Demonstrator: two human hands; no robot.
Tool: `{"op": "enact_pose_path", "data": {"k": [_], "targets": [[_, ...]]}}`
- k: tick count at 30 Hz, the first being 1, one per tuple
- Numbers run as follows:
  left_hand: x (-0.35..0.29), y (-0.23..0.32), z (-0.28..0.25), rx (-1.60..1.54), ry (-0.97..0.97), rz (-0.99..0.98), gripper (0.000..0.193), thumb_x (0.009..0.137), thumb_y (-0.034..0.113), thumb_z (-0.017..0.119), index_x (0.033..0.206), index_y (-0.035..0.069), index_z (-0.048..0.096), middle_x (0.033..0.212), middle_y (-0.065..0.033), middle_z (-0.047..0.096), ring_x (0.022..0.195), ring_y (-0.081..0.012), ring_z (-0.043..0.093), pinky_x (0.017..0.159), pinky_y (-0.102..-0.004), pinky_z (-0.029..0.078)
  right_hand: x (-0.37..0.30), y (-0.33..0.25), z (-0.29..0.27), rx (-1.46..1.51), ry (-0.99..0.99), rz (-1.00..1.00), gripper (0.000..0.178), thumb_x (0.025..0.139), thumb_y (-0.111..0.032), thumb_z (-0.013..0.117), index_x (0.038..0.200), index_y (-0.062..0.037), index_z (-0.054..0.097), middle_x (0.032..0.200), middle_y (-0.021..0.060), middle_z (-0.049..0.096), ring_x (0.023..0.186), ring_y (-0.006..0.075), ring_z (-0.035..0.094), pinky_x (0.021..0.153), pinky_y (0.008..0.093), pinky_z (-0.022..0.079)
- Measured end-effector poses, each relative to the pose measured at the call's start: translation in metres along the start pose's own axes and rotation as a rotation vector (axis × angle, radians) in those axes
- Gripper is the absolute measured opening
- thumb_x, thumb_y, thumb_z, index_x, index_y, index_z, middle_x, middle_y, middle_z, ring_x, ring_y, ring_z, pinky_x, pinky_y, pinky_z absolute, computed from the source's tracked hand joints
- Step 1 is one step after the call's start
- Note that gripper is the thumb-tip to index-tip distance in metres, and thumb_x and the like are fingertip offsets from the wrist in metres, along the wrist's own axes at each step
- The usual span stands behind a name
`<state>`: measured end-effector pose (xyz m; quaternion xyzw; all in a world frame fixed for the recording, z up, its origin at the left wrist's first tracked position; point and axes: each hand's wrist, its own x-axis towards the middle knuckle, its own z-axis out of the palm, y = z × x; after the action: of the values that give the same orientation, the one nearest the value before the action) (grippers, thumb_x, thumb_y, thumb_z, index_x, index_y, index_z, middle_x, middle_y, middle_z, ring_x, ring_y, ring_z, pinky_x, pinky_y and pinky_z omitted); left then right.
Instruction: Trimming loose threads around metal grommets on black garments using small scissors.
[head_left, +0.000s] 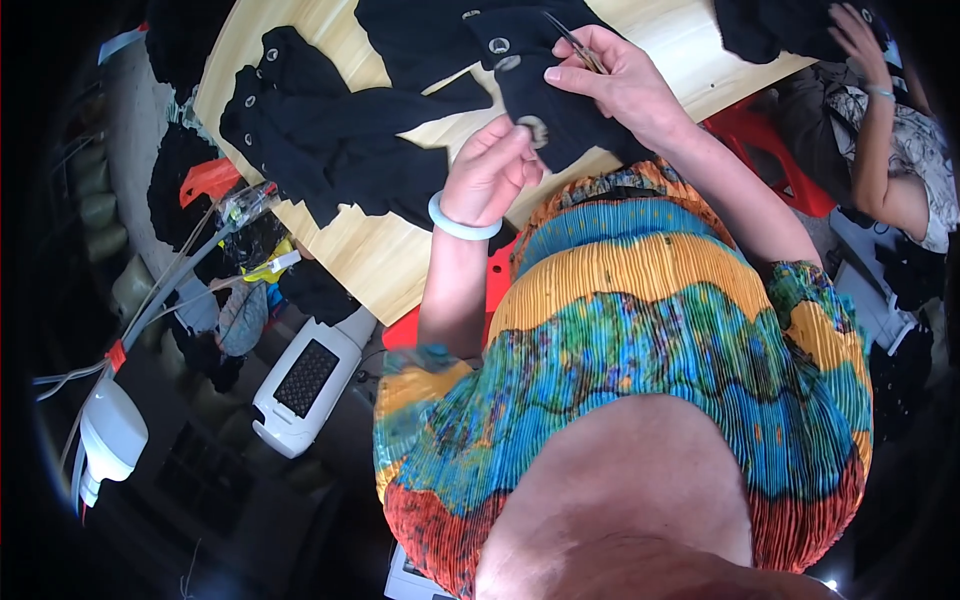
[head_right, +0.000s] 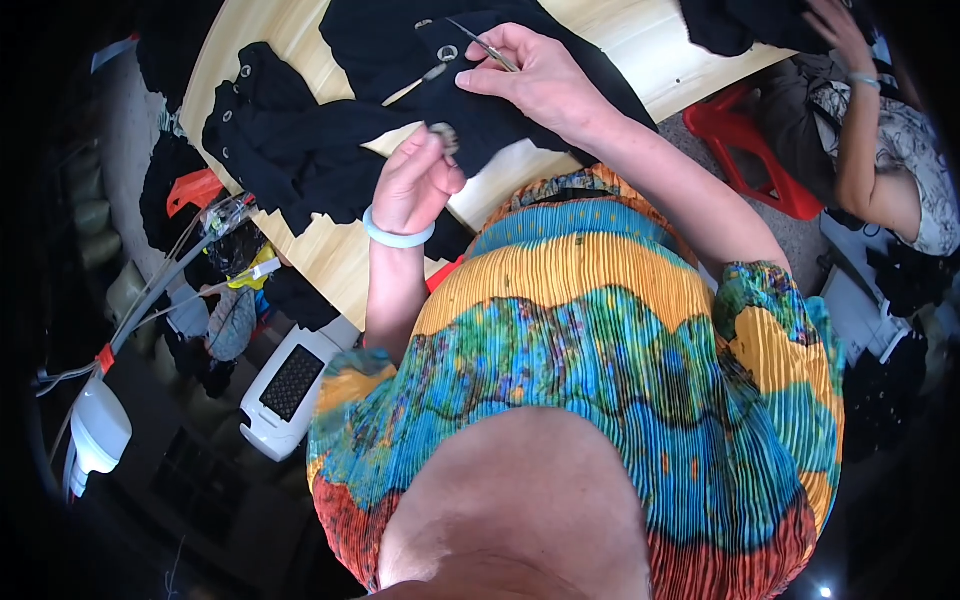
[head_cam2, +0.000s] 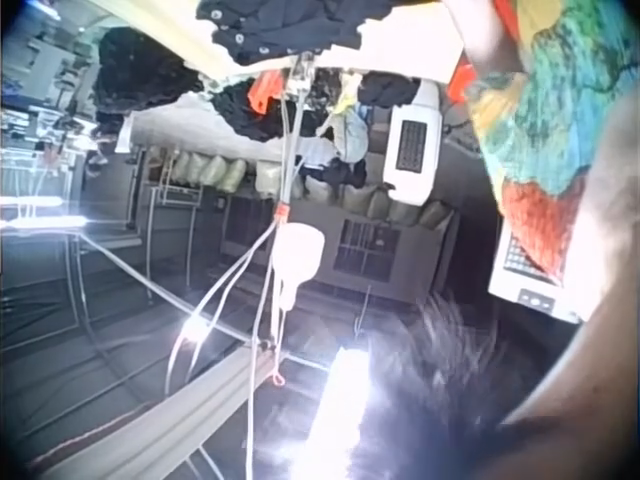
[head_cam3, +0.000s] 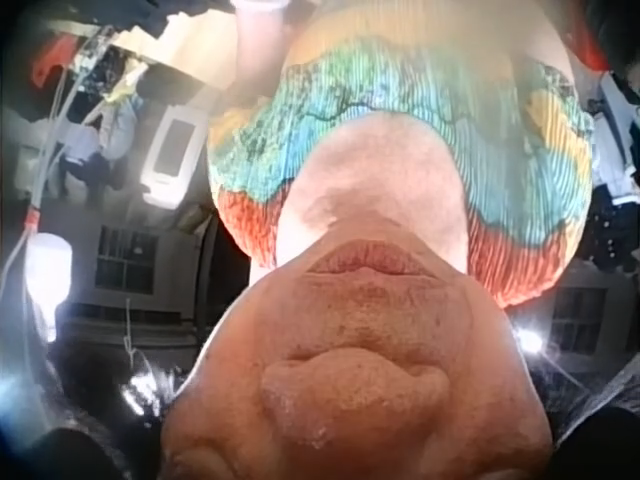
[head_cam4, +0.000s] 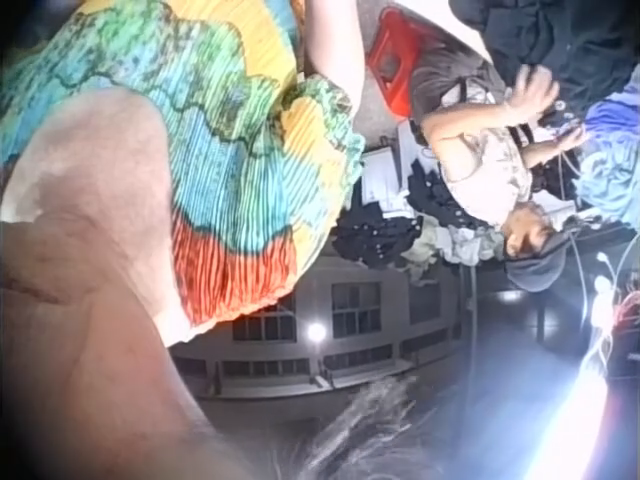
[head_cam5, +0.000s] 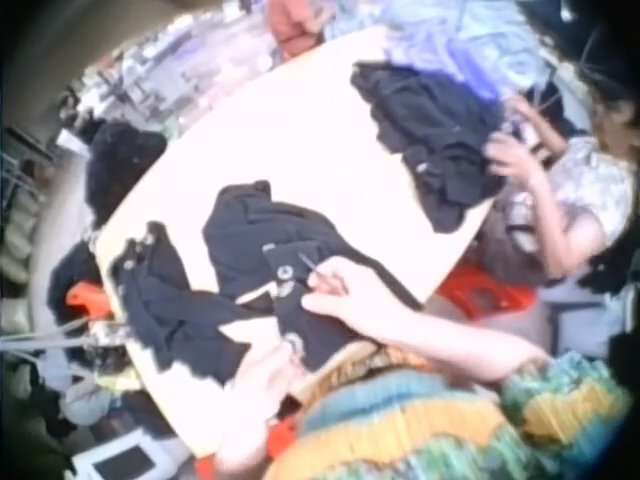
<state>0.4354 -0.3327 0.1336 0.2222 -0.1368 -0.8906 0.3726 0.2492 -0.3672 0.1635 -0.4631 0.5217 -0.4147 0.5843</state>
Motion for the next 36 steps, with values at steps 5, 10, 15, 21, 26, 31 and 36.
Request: {"op": "enact_pose_path", "data": {"k": [5,10,15,21,26,31,36], "targets": [[-0.005,0.003,-0.001,-0.274,-0.308,0.073,0.04,0.085,0.013,0.044,0.122,0.003,0.033,0.116,-0.0141,0.046,0.08,-0.0178,0.055,0.054,-0.0262,0.043,-0.015,-0.027,-0.004,-0.067,-0.002,-0.095,0.02,0.082,-0.014,0.053,0.1,-0.0066,0.052,0.071,-0.0038,0.055,0.053,-0.0005,0.043,0.046,0.0138,0.03],[-0.003,0.003,0.011,-0.282,-0.3,0.078,0.043,0.086,0.016,0.042,0.124,0.003,0.028,0.111,-0.0155,0.047,0.072,-0.019,0.055,0.049,-0.0236,0.041,-0.032,-0.059,-0.002,-0.034,-0.22,-0.166,0.02,0.077,-0.011,0.059,0.095,-0.0028,0.057,0.068,-0.0007,0.056,0.058,0.002,0.049,0.054,0.0167,0.04],[-0.007,0.006,0.011,-0.21,-0.203,0.037,0.034,0.086,0.009,0.038,0.118,-0.001,0.035,0.095,-0.0123,0.054,0.071,-0.0193,0.056,0.052,-0.0238,0.044,-0.035,-0.049,0.002,-0.403,-0.342,-0.431,0.029,0.069,-0.014,0.064,0.096,-0.0085,0.058,0.058,0.006,0.053,0.047,0.0166,0.05,0.047,0.0217,0.039],[-0.003,0.012,0.023,-0.097,-0.096,0.021,0.027,0.085,0.003,0.038,0.111,-0.002,0.044,0.089,-0.0124,0.057,0.068,-0.0202,0.059,0.053,-0.0227,0.046,-0.032,-0.036,-0.001,-0.604,-0.149,-0.621,0.024,0.067,-0.008,0.062,0.091,-0.0089,0.059,0.066,0.0047,0.053,0.054,0.018,0.054,0.048,0.0255,0.042],[-0.003,0.012,0.025,-0.009,-0.035,0.011,0.026,0.083,-0.001,0.042,0.108,-0.001,0.046,0.087,-0.0112,0.057,0.067,-0.0183,0.059,0.054,-0.022,0.047,-0.031,-0.034,-0.003,-0.658,-0.13,-0.687,0.016,0.068,-0.005,0.06,0.083,-0.006,0.057,0.072,0.005,0.052,0.059,0.0192,0.055,0.05,0.0257,0.043],[0.0,0.013,0.033,0.19,-0.018,0.142,0.023,0.082,0.0,0.045,0.105,0.0,0.047,0.082,-0.0102,0.056,0.067,-0.0167,0.059,0.055,-0.0213,0.047,-0.022,-0.045,-0.01,-0.66,-0.074,-0.691,0.014,0.069,-0.004,0.059,0.082,-0.0042,0.055,0.075,0.0063,0.051,0.06,0.0216,0.054,0.053,0.0279,0.043],[-0.004,0.01,0.04,0.208,-0.035,0.224,0.025,0.082,-0.001,0.045,0.106,-0.001,0.046,0.084,-0.0124,0.057,0.071,-0.0193,0.06,0.059,-0.0237,0.048,-0.022,-0.057,-0.018,-0.496,-0.083,-0.571,0.014,0.071,0.006,0.056,0.084,0.0016,0.053,0.073,0.0048,0.048,0.063,0.011,0.046,0.056,0.0207,0.036]]}}
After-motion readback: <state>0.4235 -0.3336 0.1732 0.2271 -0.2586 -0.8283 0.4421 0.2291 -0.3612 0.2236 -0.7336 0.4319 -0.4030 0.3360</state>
